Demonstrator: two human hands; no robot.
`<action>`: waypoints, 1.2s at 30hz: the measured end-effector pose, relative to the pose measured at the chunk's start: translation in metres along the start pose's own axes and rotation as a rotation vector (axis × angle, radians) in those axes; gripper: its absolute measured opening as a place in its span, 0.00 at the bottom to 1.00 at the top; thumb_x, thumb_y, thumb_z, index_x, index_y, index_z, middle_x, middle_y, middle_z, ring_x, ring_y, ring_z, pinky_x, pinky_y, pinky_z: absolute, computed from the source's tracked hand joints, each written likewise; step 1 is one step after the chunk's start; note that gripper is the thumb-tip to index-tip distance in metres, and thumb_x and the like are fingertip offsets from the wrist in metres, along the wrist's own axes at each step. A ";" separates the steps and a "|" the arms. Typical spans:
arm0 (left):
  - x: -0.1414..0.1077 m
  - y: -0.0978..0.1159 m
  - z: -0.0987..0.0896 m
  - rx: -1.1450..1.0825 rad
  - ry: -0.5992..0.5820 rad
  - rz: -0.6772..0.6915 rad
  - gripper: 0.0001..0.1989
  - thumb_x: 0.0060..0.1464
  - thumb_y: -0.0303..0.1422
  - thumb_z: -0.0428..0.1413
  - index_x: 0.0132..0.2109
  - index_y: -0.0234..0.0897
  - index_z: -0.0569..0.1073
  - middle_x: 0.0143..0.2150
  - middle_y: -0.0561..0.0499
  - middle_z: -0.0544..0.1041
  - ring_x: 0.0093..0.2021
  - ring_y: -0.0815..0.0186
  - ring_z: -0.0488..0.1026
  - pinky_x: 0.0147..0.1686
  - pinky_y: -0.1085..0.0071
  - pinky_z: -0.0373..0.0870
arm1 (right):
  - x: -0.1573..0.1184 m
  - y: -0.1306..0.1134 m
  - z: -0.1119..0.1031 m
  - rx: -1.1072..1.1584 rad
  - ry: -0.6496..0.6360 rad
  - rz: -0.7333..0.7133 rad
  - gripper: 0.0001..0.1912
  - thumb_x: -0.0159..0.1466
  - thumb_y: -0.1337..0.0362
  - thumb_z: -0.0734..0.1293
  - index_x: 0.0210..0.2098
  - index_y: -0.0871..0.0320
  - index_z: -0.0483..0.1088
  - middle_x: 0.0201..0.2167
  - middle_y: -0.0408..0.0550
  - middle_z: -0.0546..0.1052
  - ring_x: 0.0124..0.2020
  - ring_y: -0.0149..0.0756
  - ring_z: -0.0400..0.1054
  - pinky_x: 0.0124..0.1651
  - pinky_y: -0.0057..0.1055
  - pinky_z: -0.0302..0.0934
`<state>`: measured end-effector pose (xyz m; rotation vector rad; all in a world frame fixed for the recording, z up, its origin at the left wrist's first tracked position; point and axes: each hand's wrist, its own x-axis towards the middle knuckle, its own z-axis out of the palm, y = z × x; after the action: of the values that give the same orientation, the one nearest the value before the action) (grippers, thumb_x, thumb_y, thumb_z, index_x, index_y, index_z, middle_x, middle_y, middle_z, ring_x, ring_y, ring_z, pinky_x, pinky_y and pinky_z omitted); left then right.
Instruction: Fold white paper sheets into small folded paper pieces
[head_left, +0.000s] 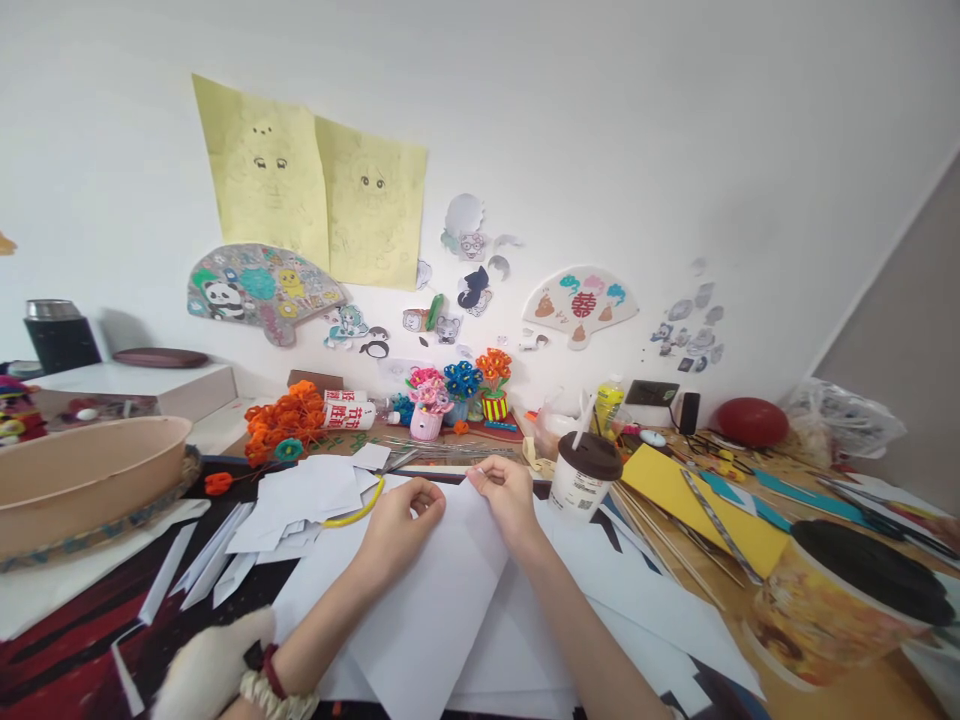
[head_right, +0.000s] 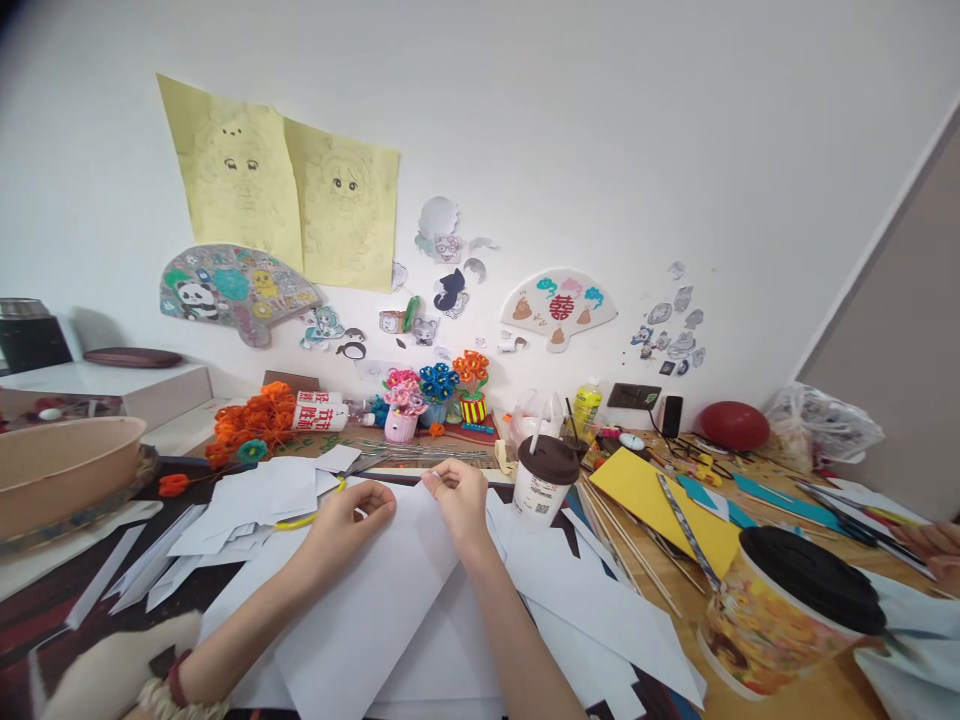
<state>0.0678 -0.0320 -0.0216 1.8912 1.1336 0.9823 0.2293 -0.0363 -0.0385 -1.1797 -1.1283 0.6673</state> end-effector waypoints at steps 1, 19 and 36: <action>0.000 0.001 0.000 0.001 0.002 -0.003 0.10 0.43 0.38 0.51 0.27 0.36 0.72 0.25 0.50 0.74 0.27 0.64 0.69 0.28 0.71 0.62 | 0.000 0.000 0.000 0.002 0.001 -0.001 0.10 0.48 0.59 0.70 0.20 0.59 0.69 0.20 0.45 0.73 0.24 0.34 0.64 0.27 0.28 0.56; -0.001 0.004 -0.004 -0.026 -0.005 -0.020 0.09 0.43 0.38 0.52 0.26 0.36 0.71 0.24 0.52 0.71 0.26 0.66 0.67 0.27 0.72 0.60 | 0.006 -0.003 -0.002 -0.009 0.042 -0.007 0.07 0.48 0.61 0.69 0.20 0.58 0.69 0.20 0.45 0.74 0.23 0.35 0.66 0.27 0.29 0.58; -0.001 0.002 -0.025 -0.006 -0.245 -0.007 0.08 0.44 0.35 0.52 0.28 0.34 0.70 0.25 0.53 0.69 0.28 0.68 0.64 0.27 0.74 0.58 | 0.009 0.006 -0.010 0.003 0.137 -0.017 0.08 0.46 0.61 0.70 0.19 0.59 0.72 0.21 0.47 0.76 0.25 0.37 0.67 0.29 0.30 0.58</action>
<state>0.0461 -0.0287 -0.0085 1.9401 0.9903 0.7257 0.2427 -0.0302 -0.0405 -1.1936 -1.0207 0.5656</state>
